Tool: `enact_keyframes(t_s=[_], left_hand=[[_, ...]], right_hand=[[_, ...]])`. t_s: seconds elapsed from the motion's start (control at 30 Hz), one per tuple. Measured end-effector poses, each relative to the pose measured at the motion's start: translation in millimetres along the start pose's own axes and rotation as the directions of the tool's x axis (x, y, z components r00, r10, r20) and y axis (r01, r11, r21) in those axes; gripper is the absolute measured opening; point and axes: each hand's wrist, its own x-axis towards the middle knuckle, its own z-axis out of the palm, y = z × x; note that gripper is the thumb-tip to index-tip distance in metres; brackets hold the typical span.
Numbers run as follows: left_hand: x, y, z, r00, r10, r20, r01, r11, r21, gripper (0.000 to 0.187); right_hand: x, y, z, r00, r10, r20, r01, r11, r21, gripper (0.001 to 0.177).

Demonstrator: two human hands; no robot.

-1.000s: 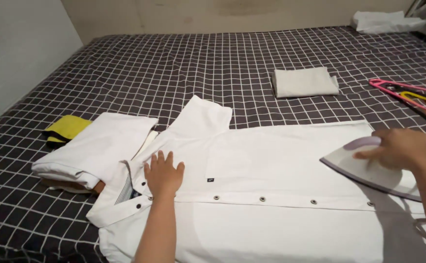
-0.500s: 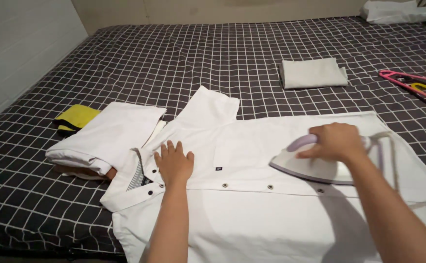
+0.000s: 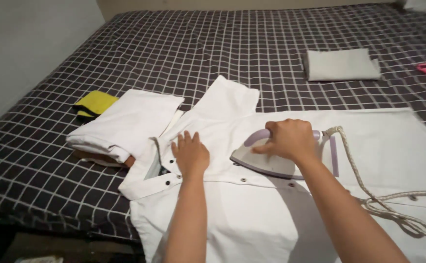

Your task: Ironing and folding a white button-down shirt on a bed.

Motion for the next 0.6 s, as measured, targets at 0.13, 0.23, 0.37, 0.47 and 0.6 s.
enact_keyframes(t_s=[0.13, 0.23, 0.37, 0.47, 0.6], left_hand=[[2.6, 0.9, -0.4, 1.000, -0.008, -0.003, 0.008, 1.000, -0.019, 0.047], [0.5, 0.7, -2.8, 1.000, -0.015, 0.010, 0.015, 1.000, -0.005, 0.048], [3.3, 0.4, -3.7, 1.000, -0.017, 0.011, 0.017, 0.999, -0.037, 0.050], [2.6, -0.4, -5.2, 1.000, -0.012, 0.016, 0.012, 0.999, -0.035, 0.051], [4.1, -7.0, 9.8, 1.000, 0.011, -0.007, -0.012, 0.995, -0.099, 0.049]], right_hand=[[15.5, -25.8, 18.0, 0.993, -0.001, -0.116, 0.004, 1.000, 0.021, 0.066], [27.0, -38.7, 28.3, 0.978, 0.018, -0.207, -0.021, 1.000, -0.012, 0.069], [42.4, -44.6, 23.8, 0.976, 0.099, -0.194, -0.099, 0.995, 0.010, 0.068], [44.9, -48.9, 5.5, 0.988, 0.120, -0.099, -0.118, 0.993, 0.027, 0.067], [38.3, -44.8, -14.8, 0.992, 0.063, 0.111, -0.061, 0.998, -0.027, 0.070]])
